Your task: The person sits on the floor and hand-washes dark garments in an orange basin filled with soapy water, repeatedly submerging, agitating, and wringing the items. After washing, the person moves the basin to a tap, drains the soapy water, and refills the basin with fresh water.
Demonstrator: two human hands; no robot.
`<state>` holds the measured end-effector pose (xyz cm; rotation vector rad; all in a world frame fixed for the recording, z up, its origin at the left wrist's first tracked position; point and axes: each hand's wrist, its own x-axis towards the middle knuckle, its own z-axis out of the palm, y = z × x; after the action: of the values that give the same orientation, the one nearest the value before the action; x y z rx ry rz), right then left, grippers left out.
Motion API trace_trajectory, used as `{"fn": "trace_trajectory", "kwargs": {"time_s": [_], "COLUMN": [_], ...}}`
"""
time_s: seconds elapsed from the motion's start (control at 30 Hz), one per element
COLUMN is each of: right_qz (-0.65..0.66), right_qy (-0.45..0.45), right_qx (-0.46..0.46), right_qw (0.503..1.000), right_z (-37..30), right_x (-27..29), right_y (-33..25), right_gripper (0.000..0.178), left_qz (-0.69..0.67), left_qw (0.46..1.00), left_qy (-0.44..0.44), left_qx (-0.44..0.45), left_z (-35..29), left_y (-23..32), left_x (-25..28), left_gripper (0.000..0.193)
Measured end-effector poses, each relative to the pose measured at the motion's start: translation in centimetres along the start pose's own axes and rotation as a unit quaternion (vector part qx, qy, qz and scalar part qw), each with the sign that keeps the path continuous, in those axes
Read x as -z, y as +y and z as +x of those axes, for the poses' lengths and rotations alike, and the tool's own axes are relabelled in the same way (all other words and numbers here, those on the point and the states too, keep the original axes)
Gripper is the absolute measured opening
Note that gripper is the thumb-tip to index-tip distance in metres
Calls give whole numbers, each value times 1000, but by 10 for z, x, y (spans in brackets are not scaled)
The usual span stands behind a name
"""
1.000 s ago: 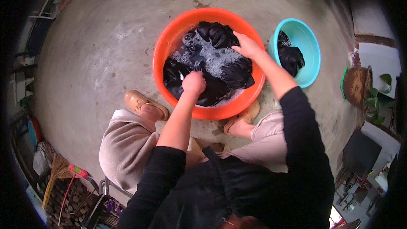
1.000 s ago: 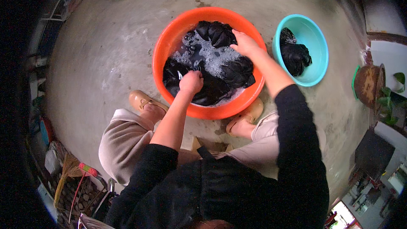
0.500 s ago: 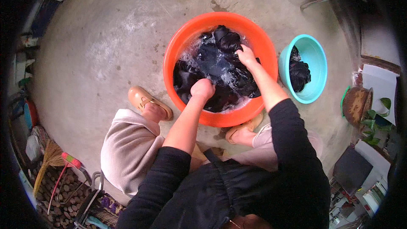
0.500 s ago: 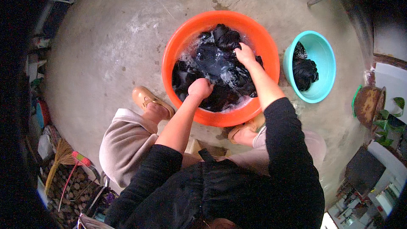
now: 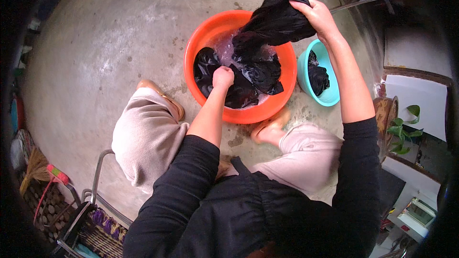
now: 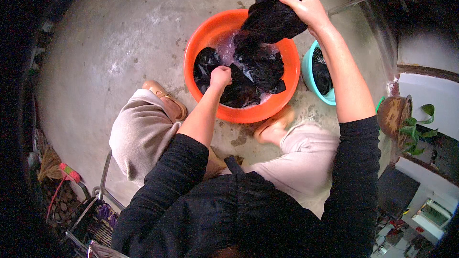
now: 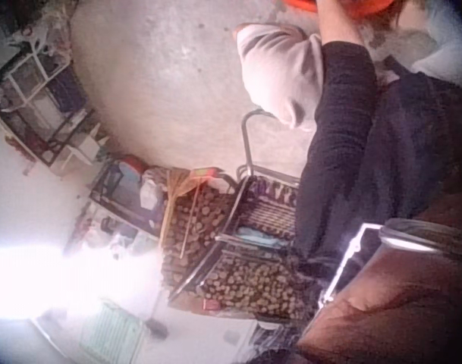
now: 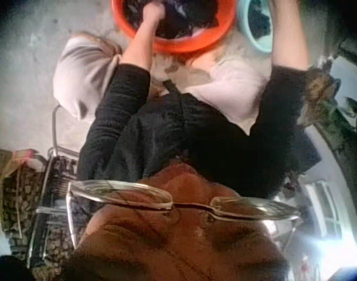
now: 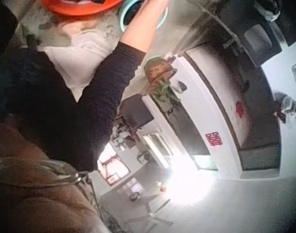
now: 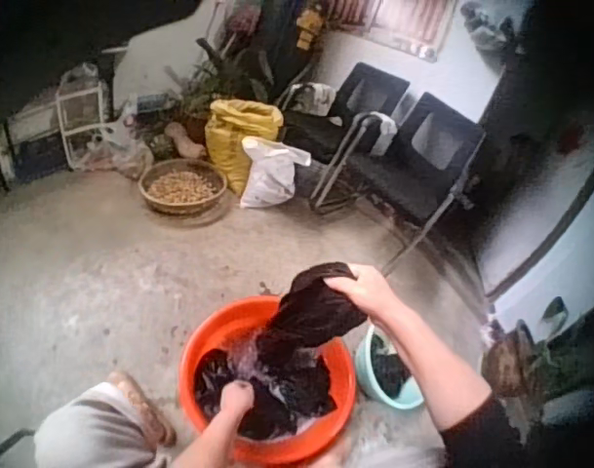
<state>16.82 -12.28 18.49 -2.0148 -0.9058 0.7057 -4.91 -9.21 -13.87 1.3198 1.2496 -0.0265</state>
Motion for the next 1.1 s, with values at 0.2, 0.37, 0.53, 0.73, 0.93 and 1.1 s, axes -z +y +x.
{"fn": "trace_trajectory", "kwargs": {"time_s": [0.2,0.37,0.53,0.73,0.93,1.1], "right_qz": [213,283,-232,-387,-499,-406], "right_qy": [-28,-98,-121,57,-197,-24], "right_qx": [-42,-128,-33,-37,-29,-74], "right_qw": [976,945,965,920,844,910], "right_z": [4,12,44,29,54,59], "right_x": [-19,-46,-82,-190,-188,-192], "right_y": [38,143,265,271,294,305], "right_gripper": [32,34,51,96,72,59], "left_qz": [-495,-612,-30,337,523,457], "left_qw": [850,757,994,887,819,881], "left_qy": [-69,-161,98,246,62,5], "left_qx": [168,165,-42,-196,-226,-123], "left_z": [27,70,63,59,76,99], "left_y": [38,56,44,58,49,58], "left_x": [-5,7,24,1,-22,-13], "left_gripper": [52,36,62,94,65,55]}}
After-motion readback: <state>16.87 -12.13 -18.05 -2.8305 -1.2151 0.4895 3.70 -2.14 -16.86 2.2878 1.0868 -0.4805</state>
